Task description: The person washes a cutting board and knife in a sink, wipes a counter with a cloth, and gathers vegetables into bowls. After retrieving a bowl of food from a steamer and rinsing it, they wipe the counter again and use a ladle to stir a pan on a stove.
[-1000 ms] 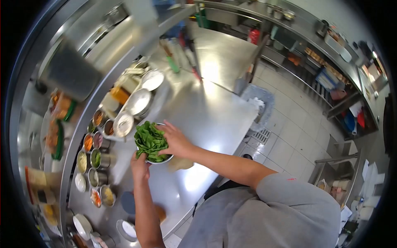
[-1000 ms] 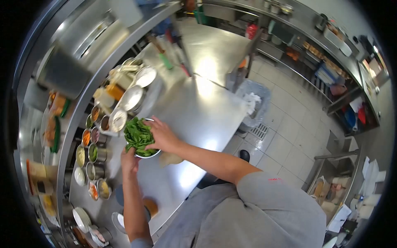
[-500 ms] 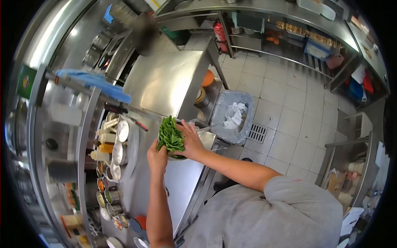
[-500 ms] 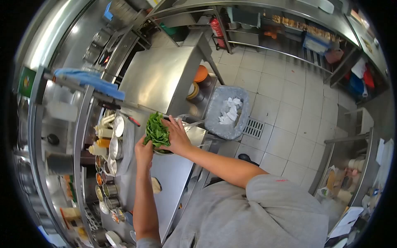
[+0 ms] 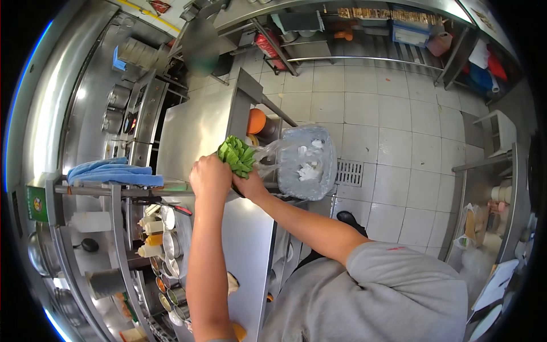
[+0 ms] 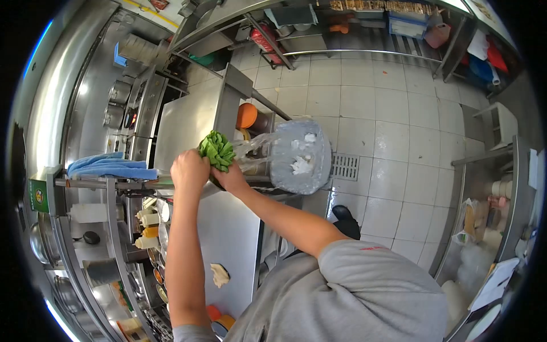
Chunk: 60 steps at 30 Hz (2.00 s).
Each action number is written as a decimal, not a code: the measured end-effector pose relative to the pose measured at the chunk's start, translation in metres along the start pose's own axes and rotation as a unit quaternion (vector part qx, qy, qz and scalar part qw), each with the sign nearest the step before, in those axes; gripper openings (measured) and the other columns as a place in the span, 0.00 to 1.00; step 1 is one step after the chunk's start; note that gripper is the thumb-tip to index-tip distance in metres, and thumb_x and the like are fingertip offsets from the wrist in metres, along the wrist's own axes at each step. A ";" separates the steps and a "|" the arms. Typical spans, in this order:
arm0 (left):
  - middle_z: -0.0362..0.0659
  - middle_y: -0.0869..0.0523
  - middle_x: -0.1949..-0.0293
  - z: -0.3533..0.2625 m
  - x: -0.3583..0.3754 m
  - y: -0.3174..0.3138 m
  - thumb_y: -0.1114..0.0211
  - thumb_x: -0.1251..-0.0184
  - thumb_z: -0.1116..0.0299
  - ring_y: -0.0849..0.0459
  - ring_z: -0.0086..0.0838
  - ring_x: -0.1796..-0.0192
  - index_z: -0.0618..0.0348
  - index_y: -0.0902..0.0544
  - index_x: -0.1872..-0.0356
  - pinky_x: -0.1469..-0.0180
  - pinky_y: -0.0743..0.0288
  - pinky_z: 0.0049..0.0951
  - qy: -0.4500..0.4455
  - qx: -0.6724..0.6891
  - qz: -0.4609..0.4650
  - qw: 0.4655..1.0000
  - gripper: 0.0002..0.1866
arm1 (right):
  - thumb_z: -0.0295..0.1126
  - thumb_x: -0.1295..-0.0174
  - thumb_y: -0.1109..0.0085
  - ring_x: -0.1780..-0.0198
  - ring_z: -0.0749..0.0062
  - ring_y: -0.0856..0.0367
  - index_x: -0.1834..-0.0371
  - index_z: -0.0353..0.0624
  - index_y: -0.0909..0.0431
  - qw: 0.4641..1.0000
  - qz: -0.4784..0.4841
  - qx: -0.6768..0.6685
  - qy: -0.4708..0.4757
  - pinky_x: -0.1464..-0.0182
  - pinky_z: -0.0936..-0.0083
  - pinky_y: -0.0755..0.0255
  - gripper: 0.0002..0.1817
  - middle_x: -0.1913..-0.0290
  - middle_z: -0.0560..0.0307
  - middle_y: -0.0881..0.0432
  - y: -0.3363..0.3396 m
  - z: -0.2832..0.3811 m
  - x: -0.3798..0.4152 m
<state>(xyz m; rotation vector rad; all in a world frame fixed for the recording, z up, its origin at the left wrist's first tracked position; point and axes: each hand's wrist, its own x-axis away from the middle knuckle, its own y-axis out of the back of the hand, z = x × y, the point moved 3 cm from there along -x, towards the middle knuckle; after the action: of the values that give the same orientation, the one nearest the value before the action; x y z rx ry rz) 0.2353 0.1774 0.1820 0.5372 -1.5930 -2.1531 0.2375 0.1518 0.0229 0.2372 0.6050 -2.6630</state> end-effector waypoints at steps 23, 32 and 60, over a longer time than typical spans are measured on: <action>0.46 0.12 0.60 -0.054 -0.025 -0.012 0.39 0.43 0.66 0.18 0.42 0.54 0.57 0.12 0.65 0.55 0.27 0.39 -0.072 -0.139 0.080 0.984 0.10 | 0.37 0.31 0.48 0.48 0.68 0.24 0.43 0.39 0.26 0.953 -0.015 -0.181 -0.243 0.46 0.69 0.31 0.18 0.45 0.56 0.20 0.027 -0.028 -0.003; 0.53 0.16 0.49 0.128 0.181 -0.106 0.43 0.41 0.74 0.18 0.38 0.49 0.70 0.19 0.51 0.44 0.26 0.35 0.194 0.417 -0.139 0.877 0.17 | 0.50 0.60 0.20 0.25 0.50 0.43 0.27 0.38 0.45 0.917 0.315 0.216 0.114 0.26 0.60 0.47 0.58 0.30 0.42 0.36 -0.037 0.033 0.074; 0.50 0.19 0.55 0.232 0.379 -0.253 0.43 0.32 0.61 0.18 0.38 0.61 0.62 0.21 0.51 0.55 0.24 0.35 0.273 0.557 -0.069 0.781 0.17 | 0.28 0.60 0.28 0.45 0.50 0.24 0.57 0.41 0.23 0.673 0.654 0.282 0.199 0.41 0.63 0.29 0.23 0.51 0.51 0.20 -0.175 -0.027 0.245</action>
<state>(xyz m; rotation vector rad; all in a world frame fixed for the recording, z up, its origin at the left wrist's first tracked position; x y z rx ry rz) -0.2307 0.2290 -0.0215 1.4717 -2.3131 -0.7065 -0.0555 0.2252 0.0043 0.9934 -0.3101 -1.2400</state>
